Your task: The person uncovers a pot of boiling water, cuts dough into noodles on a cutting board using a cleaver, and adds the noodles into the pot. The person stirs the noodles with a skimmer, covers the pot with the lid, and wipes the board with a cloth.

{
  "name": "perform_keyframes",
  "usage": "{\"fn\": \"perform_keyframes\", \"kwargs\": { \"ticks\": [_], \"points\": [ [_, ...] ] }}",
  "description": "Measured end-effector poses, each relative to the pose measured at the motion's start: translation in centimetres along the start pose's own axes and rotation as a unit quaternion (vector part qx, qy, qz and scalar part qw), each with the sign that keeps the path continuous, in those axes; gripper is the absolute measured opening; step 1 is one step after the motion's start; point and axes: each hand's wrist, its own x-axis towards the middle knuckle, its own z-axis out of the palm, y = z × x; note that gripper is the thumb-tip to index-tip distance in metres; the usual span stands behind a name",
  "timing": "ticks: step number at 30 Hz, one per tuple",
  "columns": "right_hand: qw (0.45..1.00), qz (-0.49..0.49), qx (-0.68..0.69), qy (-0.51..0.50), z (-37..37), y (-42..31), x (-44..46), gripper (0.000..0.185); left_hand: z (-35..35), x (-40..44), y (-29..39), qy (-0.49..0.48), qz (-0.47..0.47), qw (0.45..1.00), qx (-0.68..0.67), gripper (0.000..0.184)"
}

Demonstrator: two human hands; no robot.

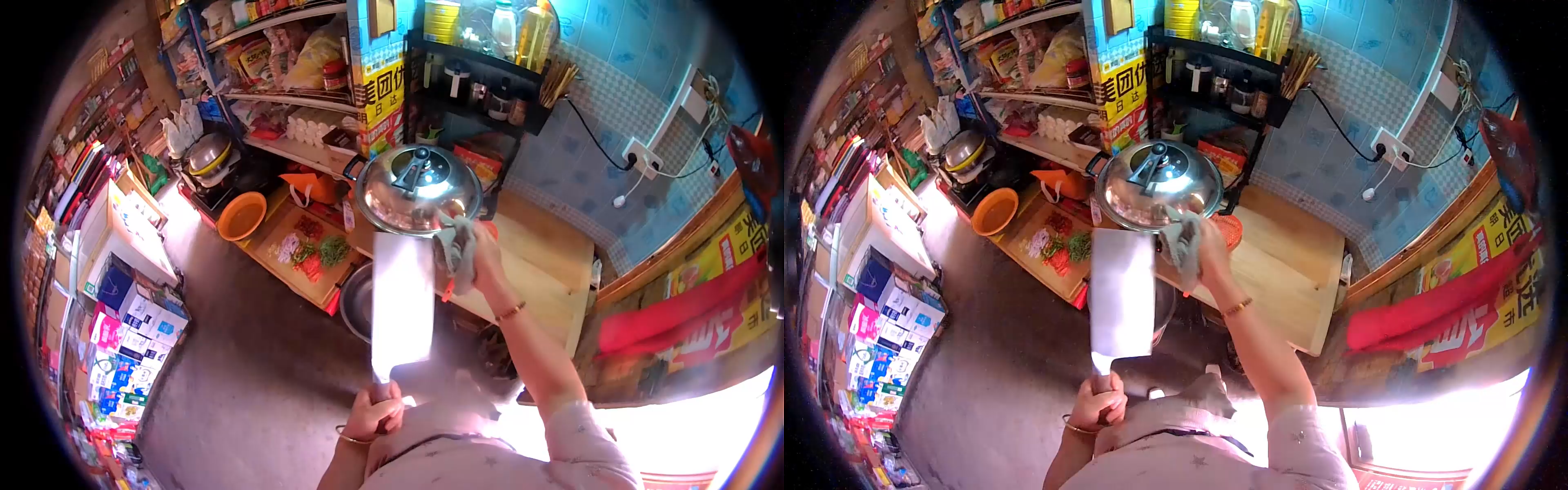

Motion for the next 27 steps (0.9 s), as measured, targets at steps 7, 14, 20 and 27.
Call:
{"fn": "perform_keyframes", "kwargs": {
  "ticks": [7,14,20,27],
  "points": [
    [0.938,0.121,0.303,-0.119,7.5,-3.1,-9.2,0.04,0.3,-0.2,3.0,-0.002,-0.003,0.999,0.043,0.009],
    [0.957,0.181,0.227,0.004,8.0,-1.4,-11.6,0.041,1.2,-0.5,3.6,-0.017,-0.015,0.994,0.105,0.008],
    [0.973,0.173,0.152,-0.013,7.9,-3.5,-14.3,0.038,1.1,-1.0,2.5,-0.055,-0.036,0.998,0.008,0.008],
    [0.978,0.098,0.175,0.058,7.9,-5.3,-13.0,0.032,0.9,-2.4,3.4,-0.082,-0.042,0.994,0.049,0.011]
  ]
}}
